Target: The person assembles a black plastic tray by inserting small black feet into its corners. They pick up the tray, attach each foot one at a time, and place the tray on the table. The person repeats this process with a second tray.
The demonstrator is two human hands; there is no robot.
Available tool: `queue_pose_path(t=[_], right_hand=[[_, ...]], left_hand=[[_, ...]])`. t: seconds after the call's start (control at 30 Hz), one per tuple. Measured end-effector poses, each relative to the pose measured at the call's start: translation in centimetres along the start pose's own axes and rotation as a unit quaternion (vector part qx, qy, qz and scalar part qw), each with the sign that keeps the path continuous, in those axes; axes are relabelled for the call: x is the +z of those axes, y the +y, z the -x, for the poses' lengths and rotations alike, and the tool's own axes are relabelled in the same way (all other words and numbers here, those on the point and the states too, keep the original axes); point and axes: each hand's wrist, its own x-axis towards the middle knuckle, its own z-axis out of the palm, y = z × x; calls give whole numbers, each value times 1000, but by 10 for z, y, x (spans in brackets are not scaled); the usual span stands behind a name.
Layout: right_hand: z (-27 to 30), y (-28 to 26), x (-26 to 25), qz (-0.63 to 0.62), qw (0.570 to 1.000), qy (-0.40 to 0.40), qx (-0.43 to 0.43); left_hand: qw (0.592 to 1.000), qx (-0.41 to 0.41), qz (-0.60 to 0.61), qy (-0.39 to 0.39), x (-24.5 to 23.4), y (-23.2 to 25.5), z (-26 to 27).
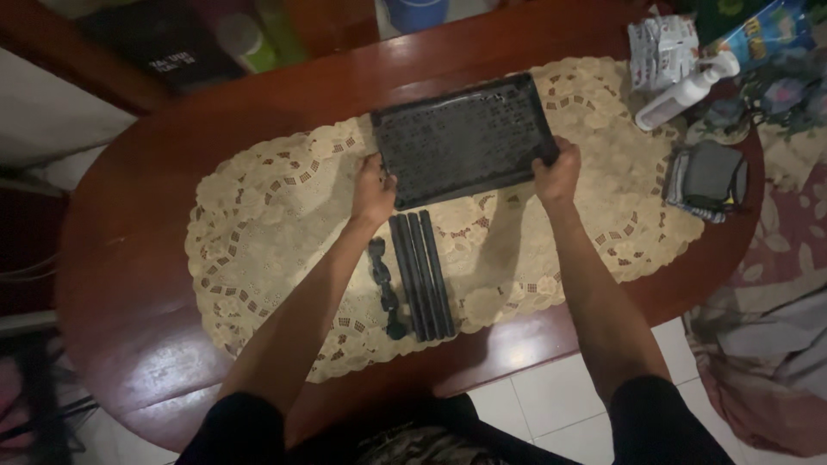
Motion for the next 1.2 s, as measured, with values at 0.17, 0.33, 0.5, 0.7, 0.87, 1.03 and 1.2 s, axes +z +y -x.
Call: queue_pose_path(t=[0.17, 0.33, 0.5, 0.7, 0.87, 1.03, 1.2], right_hand=[[-7, -7, 1, 31, 997, -35, 68], [-5, -10, -4, 44, 991, -60, 109], [-3, -13, -4, 31, 994, -53, 90], [3, -10, -3, 22, 996, -34, 74], [1, -8, -1, 15, 997, -33, 63], [12, -5, -3, -50, 986, -23, 154], [37, -3, -9, -81, 986, 34, 144]], left_hand=[[999, -8, 44, -11, 1, 0, -4], [998, -48, 24, -35, 8, -3, -3], [997, -58, 35, -42, 13, -12, -9], [998, -49, 25, -41, 16, -22, -12], [998, -34, 39, -34, 11, -34, -15], [997, -37, 63, -24, 1, -56, -2], [997, -19, 80, -11, -17, -84, 19]])
